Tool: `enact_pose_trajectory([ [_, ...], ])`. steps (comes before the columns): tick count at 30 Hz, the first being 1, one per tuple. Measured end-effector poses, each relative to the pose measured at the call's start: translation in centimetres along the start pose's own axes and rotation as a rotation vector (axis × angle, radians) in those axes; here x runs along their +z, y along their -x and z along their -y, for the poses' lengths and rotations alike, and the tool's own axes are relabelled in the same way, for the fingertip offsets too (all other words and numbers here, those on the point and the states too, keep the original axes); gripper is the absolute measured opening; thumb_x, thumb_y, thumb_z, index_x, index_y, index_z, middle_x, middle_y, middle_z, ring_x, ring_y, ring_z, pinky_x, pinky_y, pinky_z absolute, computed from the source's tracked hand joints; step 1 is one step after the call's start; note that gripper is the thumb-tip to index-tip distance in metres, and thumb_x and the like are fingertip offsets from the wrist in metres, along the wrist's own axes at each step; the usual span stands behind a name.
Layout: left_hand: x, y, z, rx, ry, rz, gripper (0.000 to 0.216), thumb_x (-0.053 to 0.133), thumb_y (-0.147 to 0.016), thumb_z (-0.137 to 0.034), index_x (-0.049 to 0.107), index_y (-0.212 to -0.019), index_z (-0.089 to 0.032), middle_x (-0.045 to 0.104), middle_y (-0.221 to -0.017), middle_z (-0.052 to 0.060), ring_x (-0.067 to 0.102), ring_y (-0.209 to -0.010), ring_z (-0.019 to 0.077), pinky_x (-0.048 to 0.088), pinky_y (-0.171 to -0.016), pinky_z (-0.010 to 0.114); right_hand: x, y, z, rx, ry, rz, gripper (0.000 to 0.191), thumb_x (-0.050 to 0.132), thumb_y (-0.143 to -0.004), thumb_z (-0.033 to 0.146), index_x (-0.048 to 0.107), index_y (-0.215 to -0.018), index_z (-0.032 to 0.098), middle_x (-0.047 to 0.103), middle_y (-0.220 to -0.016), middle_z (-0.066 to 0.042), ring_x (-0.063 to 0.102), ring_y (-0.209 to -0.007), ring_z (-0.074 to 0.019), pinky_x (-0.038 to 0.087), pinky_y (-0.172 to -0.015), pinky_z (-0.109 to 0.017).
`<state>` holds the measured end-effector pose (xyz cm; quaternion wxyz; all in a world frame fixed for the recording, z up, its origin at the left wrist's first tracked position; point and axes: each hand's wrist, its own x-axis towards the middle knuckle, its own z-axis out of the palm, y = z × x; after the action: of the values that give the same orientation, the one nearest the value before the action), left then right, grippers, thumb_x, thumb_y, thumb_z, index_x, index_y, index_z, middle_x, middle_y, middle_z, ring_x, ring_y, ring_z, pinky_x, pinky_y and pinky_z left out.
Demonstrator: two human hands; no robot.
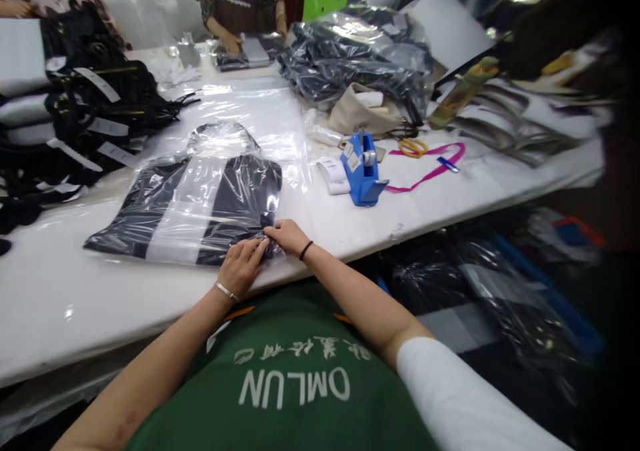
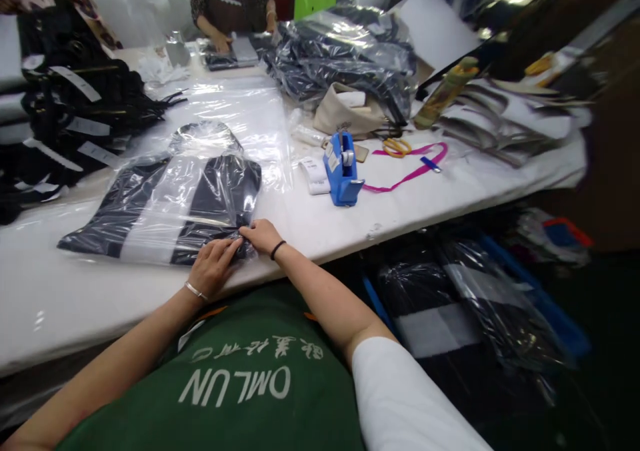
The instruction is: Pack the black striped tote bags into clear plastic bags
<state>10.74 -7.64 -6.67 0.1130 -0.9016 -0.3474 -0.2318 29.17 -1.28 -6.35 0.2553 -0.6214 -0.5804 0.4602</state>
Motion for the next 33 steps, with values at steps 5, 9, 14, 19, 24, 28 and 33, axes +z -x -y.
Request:
enact_pose_trajectory([
  [5,1.8,0.1,1.1,0.145,0.096,-0.061,0.063,0.056,-0.094,-0.021,0.034,-0.153,-0.014,0.066,-0.109,0.014,0.060,-0.096,0.0255,0.049,-0.091,0.039,-4.7,1.9,-1.3,0.119,-0.331,0.208,0.021,0.059,-0.087,0.034,0.065,-0.081,0.015,0.068,-0.066,-0.001,0.060,-0.050,-0.0102,0.040,-0.044,-0.019],
  [9,2.7,0.1,1.0,0.168,0.084,-0.039,0.059,0.054,-0.093,-0.016,0.039,-0.150,-0.014,0.067,-0.111,0.013,0.061,-0.095,0.0244,0.049,-0.090,0.038,-13.9,4.0,-4.3,-0.031,-0.429,-0.419,0.033,0.057,-0.086,0.046,0.066,-0.096,0.016,0.069,-0.073,-0.002,0.061,-0.056,-0.0108,0.041,-0.045,-0.018],
  [14,2.9,0.0,0.8,0.150,0.035,-0.034,0.057,0.053,-0.093,-0.017,0.042,-0.148,-0.017,0.068,-0.109,0.013,0.063,-0.092,0.0243,0.051,-0.084,0.038,-24.5,2.1,-7.8,-0.093,-0.046,-0.990,0.032,0.055,-0.087,0.044,0.066,-0.096,0.015,0.070,-0.089,-0.006,0.062,-0.081,-0.0148,0.050,-0.074,-0.025],
  [19,2.8,0.1,0.9,0.140,0.033,-0.016,0.062,0.056,-0.090,-0.018,0.039,-0.150,-0.020,0.069,-0.109,0.012,0.064,-0.090,0.0256,0.052,-0.079,0.038,-26.6,-1.1,-7.9,0.087,-0.078,-0.695,0.034,0.050,-0.089,0.039,0.070,-0.087,0.012,0.071,-0.080,-0.007,0.064,-0.077,-0.0151,0.050,-0.077,-0.026],
  [24,2.9,0.1,0.8,0.130,0.049,-0.036,0.061,0.054,-0.091,-0.018,0.040,-0.150,-0.021,0.069,-0.108,0.012,0.064,-0.089,0.0252,0.052,-0.080,0.038,-24.1,2.5,-7.7,-0.079,-0.071,-0.930,0.038,0.054,-0.086,0.047,0.073,-0.089,0.014,0.071,-0.079,-0.006,0.064,-0.079,-0.0165,0.049,-0.079,-0.028],
  [28,2.6,-0.3,0.7,0.124,0.115,-0.019,0.059,0.051,-0.092,-0.018,0.038,-0.150,-0.017,0.068,-0.108,0.013,0.063,-0.091,0.0248,0.051,-0.086,0.040,-21.7,5.1,-9.6,0.049,-0.153,-0.858,0.042,0.060,-0.082,0.049,0.070,-0.102,0.013,0.070,-0.075,-0.005,0.062,-0.072,-0.0157,0.048,-0.074,-0.028],
  [33,2.1,-0.5,0.1,0.090,0.134,-0.011,0.045,0.050,-0.093,-0.021,0.051,-0.137,-0.010,0.067,-0.113,0.016,0.061,-0.097,0.0261,0.050,-0.088,0.041,-20.7,5.9,-11.7,0.178,-0.060,-0.855,0.021,0.070,-0.077,0.035,0.063,-0.077,0.016,0.066,-0.069,-0.010,0.060,-0.069,-0.0170,0.046,-0.075,-0.032],
])
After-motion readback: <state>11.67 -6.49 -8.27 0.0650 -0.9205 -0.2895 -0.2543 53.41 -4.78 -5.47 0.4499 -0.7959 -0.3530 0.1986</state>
